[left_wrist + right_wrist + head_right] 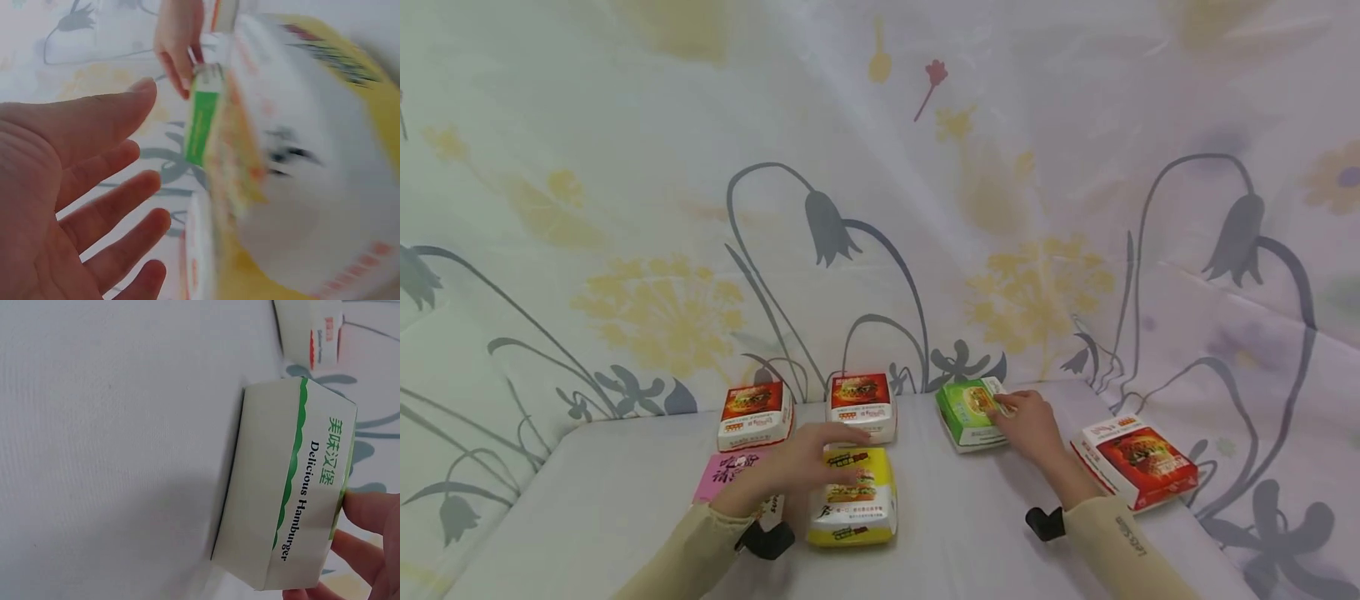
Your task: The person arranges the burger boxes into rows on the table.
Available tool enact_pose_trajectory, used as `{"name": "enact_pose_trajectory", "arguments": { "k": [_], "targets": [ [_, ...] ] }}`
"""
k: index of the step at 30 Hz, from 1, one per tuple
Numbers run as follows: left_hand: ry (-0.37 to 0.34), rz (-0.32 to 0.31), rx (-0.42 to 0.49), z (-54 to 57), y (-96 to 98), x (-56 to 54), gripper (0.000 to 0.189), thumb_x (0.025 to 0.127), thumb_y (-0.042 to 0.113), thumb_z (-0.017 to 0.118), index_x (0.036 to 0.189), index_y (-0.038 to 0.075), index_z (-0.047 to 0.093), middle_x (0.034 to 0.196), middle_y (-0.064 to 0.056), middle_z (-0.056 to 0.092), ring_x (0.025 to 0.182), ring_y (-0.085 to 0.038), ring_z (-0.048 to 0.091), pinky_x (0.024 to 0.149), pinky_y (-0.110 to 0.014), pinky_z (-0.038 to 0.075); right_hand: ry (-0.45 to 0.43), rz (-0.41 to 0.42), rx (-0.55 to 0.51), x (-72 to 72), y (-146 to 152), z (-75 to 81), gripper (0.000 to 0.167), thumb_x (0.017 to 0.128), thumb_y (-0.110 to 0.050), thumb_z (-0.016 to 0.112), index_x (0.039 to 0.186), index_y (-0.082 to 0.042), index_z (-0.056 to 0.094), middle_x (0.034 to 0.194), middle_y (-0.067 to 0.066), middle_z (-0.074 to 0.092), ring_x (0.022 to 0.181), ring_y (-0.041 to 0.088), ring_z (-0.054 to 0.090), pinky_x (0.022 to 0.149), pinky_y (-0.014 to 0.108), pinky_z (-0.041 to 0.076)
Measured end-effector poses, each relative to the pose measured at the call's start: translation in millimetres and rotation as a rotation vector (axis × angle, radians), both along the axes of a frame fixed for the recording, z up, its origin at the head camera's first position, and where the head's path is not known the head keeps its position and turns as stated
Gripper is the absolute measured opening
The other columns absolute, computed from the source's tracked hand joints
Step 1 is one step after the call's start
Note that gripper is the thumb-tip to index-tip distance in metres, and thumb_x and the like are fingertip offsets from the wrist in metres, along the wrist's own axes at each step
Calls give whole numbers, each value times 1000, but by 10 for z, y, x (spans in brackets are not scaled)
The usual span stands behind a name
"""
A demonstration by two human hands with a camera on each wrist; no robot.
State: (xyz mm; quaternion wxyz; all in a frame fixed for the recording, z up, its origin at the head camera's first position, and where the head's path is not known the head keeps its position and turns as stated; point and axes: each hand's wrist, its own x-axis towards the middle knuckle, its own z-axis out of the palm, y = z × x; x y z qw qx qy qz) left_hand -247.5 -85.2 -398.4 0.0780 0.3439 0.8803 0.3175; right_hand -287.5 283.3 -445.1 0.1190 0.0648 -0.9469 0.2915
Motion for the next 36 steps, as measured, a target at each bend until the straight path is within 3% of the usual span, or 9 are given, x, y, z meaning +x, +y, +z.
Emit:
{"name": "enact_pose_trajectory", "arguments": {
  "k": [6, 9, 15, 19, 24, 30, 33, 36],
  "targets": [
    [-86, -4, 51, 191, 373, -252, 41, 90, 38, 74, 129, 29, 67, 131, 7, 62, 121, -16, 56, 100, -40, 48, -20, -4, -11, 27, -56, 16, 43, 96, -26, 66, 124, 7, 65, 125, 35, 58, 119, 54, 49, 98, 65, 38],
    [-112, -4, 50, 225, 594, -383, 43, 90, 38, 74, 131, 27, 67, 127, 6, 64, 118, -15, 57, 97, -35, 49, -36, -6, -12, 22, -70, 16, 44, 96, -27, 65, 126, 6, 64, 127, 35, 57, 120, 54, 49, 98, 64, 39],
    [-175, -18, 66, 184, 996, -616, 47, 92, 32, 73, 135, 15, 64, 132, -4, 64, 121, -17, 58, 97, -32, 48, -24, -3, -13, 8, -71, 1, 44, 96, -27, 66, 126, 6, 65, 128, 36, 56, 119, 54, 50, 97, 64, 40],
    [-190, -13, 53, 108, 1194, -719, 46, 92, 31, 72, 135, 16, 64, 133, -2, 63, 121, -18, 59, 96, -31, 48, -14, 2, -4, 27, -75, 13, 44, 96, -28, 66, 125, 6, 65, 127, 35, 57, 117, 53, 52, 95, 64, 42],
    [-222, 2, 15, 33, 1312, -759, 44, 92, 28, 72, 134, 15, 65, 131, 2, 65, 121, -17, 58, 97, -30, 48, -35, 1, -11, 50, -80, 35, 43, 98, -29, 64, 125, 5, 65, 128, 35, 56, 115, 53, 53, 92, 65, 43],
    [-235, 28, -8, -33, 1340, -770, 45, 91, 27, 74, 133, 14, 65, 130, 3, 65, 122, -14, 57, 99, -29, 47, -11, -18, -40, 76, -59, 14, 31, 99, -14, 56, 121, 3, 69, 123, 33, 59, 113, 51, 55, 90, 62, 45],
    [-232, 50, 3, -54, 1333, -787, 45, 91, 26, 74, 133, 15, 65, 130, 4, 65, 122, -13, 57, 100, -29, 46, 30, -9, -23, 82, -27, 19, 29, 96, -10, 59, 120, 3, 69, 116, 31, 62, 106, 48, 60, 83, 58, 49],
    [-232, 75, 18, -75, 1324, -803, 44, 90, 25, 75, 132, 16, 66, 131, 4, 65, 121, -12, 57, 100, -30, 46, 27, 7, -4, 65, 17, 35, 37, 95, -13, 64, 127, 5, 64, 115, 32, 63, 103, 47, 61, 80, 56, 50]
  ]
}}
